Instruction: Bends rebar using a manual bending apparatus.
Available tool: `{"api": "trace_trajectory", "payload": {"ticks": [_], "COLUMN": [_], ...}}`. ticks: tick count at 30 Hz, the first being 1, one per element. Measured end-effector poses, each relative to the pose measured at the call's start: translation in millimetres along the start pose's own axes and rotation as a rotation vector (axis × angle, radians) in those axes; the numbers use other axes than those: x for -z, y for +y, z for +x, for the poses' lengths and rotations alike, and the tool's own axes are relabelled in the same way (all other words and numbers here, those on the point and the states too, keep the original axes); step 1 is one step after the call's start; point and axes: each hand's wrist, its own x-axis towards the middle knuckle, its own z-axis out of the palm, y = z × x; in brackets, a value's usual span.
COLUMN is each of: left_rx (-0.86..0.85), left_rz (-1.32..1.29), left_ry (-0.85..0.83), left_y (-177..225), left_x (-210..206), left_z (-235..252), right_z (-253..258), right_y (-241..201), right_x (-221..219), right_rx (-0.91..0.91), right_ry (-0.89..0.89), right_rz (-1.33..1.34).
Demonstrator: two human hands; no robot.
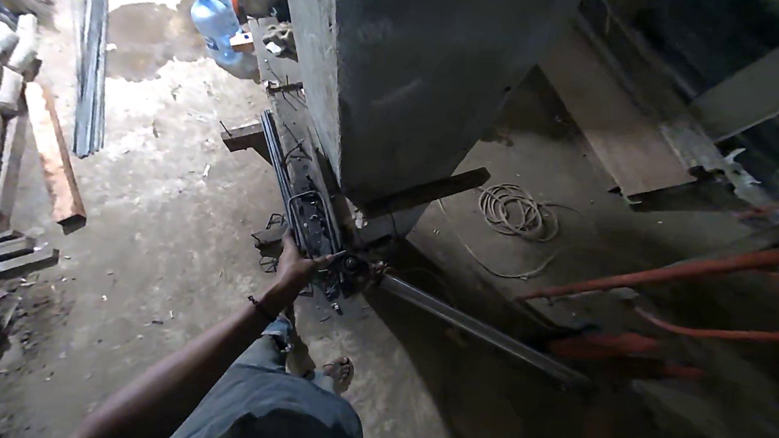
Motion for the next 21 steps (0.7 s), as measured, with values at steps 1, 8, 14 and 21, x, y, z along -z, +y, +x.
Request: {"api": "trace_trajectory", "payload": {"ticks": [1, 8, 14, 21], "left_rx": [0.001, -0.041, -0.060, 0.041], "left_rz": [-0.001, 0.027, -0.003, -0.169], "left_ry": [0.006, 0.042, 0.030, -0.059], "left_y": [0, 3, 2, 5], "left_x": [0, -4, -4, 1], "left_z": [1, -4, -5, -9], "right_z": [2, -21, -14, -26], "right_y": [-1, 8, -4, 5], "right_x": [-1, 8, 4, 13], "right_rx": [0.042, 0.152, 0.096, 0.093], "right_ry": [-0.011, -0.072, -0.074, -0.104], "right_rz": [0.016, -0.049, -0.038, -0.052]}}
